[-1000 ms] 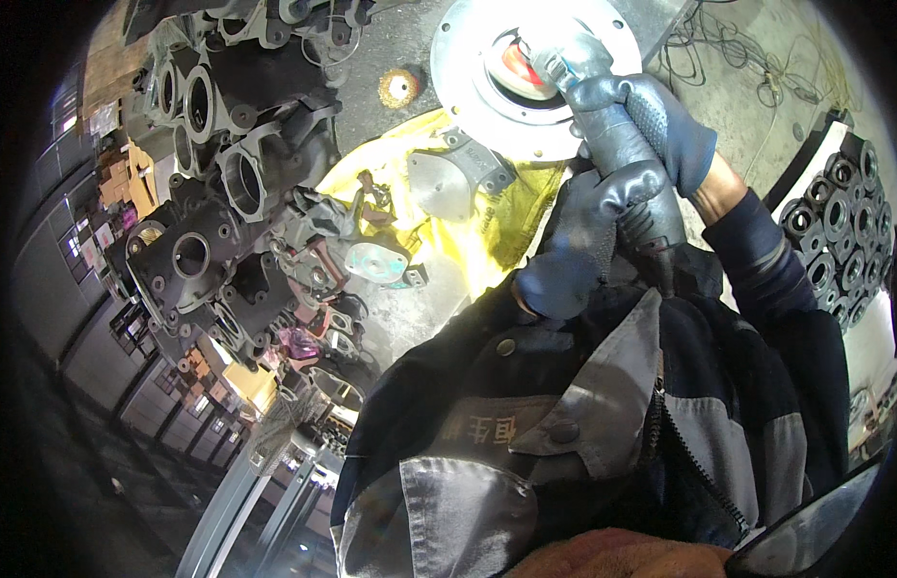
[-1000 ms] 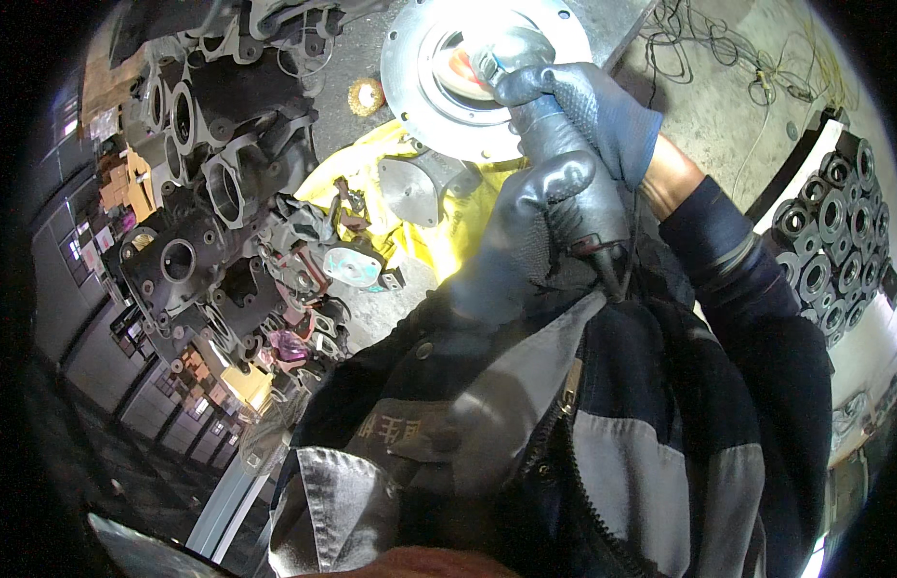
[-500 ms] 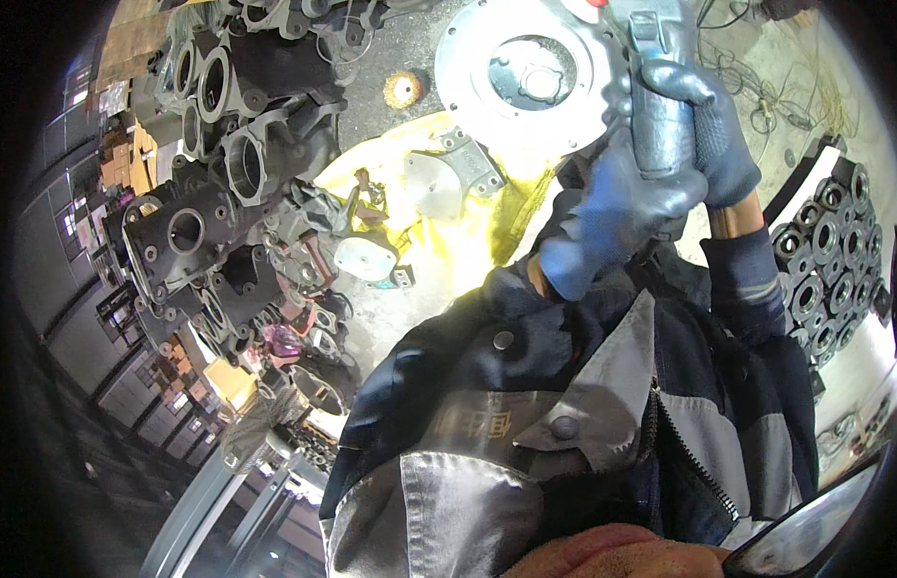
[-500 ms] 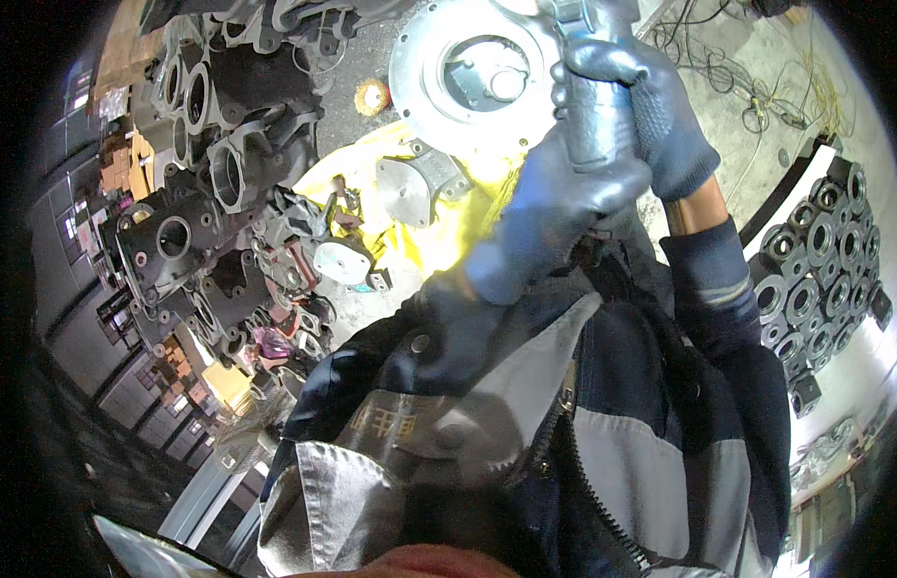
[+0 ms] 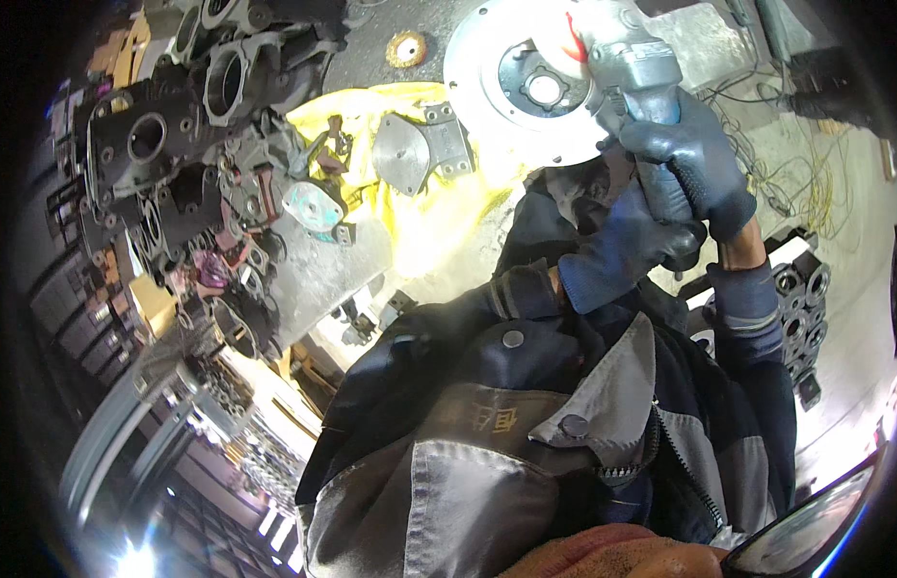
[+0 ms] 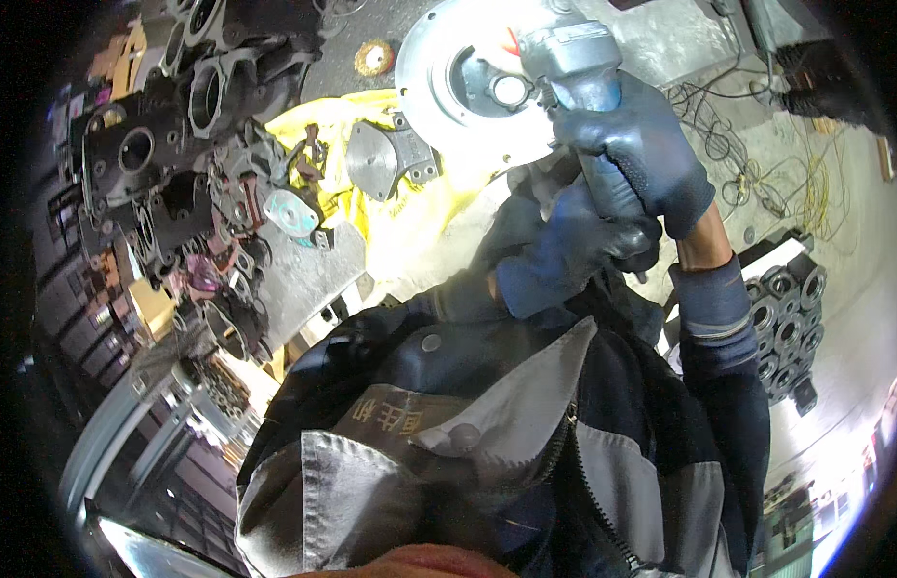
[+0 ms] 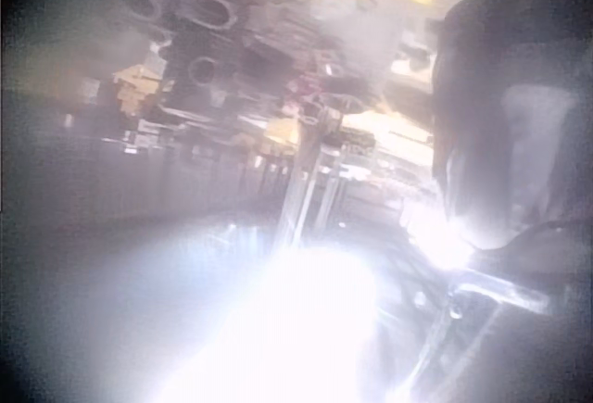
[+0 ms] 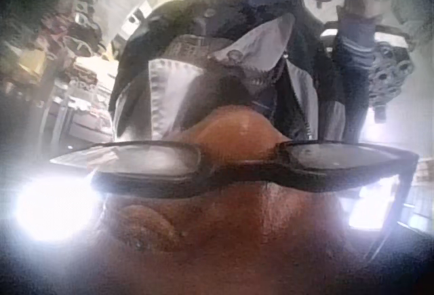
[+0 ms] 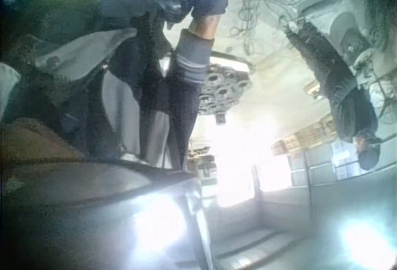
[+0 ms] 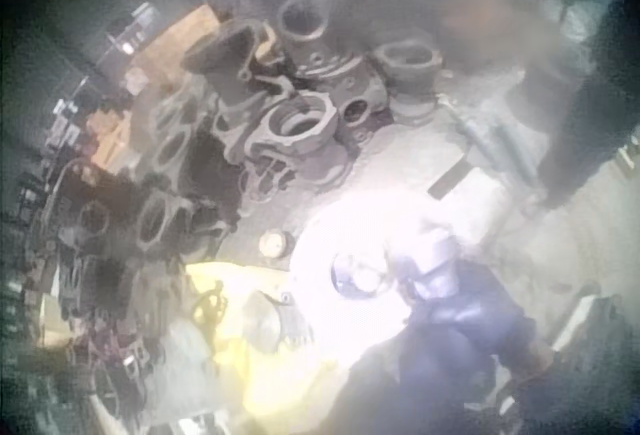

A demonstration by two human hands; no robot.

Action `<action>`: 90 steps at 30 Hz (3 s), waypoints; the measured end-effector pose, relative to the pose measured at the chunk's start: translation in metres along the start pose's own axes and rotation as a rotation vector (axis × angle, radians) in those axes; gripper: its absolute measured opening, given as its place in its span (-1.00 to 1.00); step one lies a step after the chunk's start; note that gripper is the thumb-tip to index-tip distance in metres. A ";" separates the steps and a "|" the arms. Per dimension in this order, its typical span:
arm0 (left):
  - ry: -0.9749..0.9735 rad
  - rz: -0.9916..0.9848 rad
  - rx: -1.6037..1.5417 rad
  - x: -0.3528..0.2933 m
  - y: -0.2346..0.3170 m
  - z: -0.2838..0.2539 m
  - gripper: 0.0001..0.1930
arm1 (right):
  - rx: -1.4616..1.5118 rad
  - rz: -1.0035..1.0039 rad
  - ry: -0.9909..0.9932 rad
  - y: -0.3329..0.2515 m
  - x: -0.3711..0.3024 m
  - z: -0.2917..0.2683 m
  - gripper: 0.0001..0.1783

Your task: The person uses an angle grinder to smooth the surface of a metal part on a workbench. They hold the part steady with one hand while operating the grinder with the other, moving the tool across the surface repeatedly.

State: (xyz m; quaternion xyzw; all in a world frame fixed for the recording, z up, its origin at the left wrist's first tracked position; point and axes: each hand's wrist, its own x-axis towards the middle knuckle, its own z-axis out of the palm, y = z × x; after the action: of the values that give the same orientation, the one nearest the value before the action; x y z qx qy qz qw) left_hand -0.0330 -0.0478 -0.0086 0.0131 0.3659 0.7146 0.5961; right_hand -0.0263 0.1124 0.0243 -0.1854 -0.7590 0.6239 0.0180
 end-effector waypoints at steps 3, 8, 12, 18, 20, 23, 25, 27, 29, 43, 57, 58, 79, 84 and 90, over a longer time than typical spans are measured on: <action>-0.080 0.052 -0.088 0.002 -0.011 -0.002 -0.70 | -0.131 0.133 -0.051 0.002 0.013 0.003 -0.43; -0.060 0.206 0.035 0.010 -0.024 -0.003 -0.78 | -0.413 0.061 -0.161 0.004 0.022 0.006 -0.33; -0.003 0.124 -0.097 0.023 -0.031 -0.005 -0.74 | -0.464 0.158 -0.192 0.008 0.030 0.007 -0.32; 0.086 0.187 -0.309 0.028 -0.044 -0.001 -0.76 | -0.483 0.146 -0.218 0.016 0.036 0.011 -0.28; 0.059 0.181 -0.317 0.031 -0.047 -0.003 -0.75 | -0.495 0.142 -0.225 0.017 0.036 0.012 -0.25; 0.020 0.195 -0.316 0.033 -0.052 -0.007 -0.73 | -0.478 0.128 -0.225 0.018 0.038 0.011 -0.26; 0.018 0.199 -0.317 0.032 -0.055 -0.010 -0.73 | -0.459 0.119 -0.236 0.018 0.040 0.009 -0.27; 0.066 0.166 -0.261 0.032 -0.058 -0.011 -0.75 | -0.444 0.102 -0.238 0.019 0.041 0.008 -0.29; 0.087 0.165 -0.274 0.034 -0.060 -0.010 -0.75 | -0.426 0.098 -0.240 0.020 0.042 0.008 -0.30; -0.020 0.066 -0.239 0.020 -0.044 -0.014 -0.83 | -0.493 0.178 -0.223 0.019 0.043 0.014 -0.30; -0.039 0.117 0.091 0.024 -0.038 -0.012 -0.74 | -0.479 0.105 -0.211 0.012 0.043 0.015 -0.35; -0.028 0.132 0.115 0.025 -0.037 -0.011 -0.76 | -0.475 0.084 -0.212 0.012 0.043 0.015 -0.36; 0.121 0.233 -0.035 0.030 -0.035 -0.011 -0.84 | -0.497 -0.035 -0.219 0.015 0.036 0.020 -0.56; 0.144 0.147 0.019 0.033 -0.042 -0.018 -0.83 | -0.531 -0.020 -0.220 0.009 0.039 0.020 -0.50; 0.129 0.163 -0.112 0.030 -0.041 -0.020 -0.86 | -0.426 0.201 -0.155 -0.001 0.040 0.025 -0.40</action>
State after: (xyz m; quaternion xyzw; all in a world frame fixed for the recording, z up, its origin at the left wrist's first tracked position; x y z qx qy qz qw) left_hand -0.0158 -0.0309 -0.0579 -0.0366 0.3607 0.7794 0.5110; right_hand -0.0701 0.1005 0.0119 -0.2110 -0.8502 0.4609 -0.1419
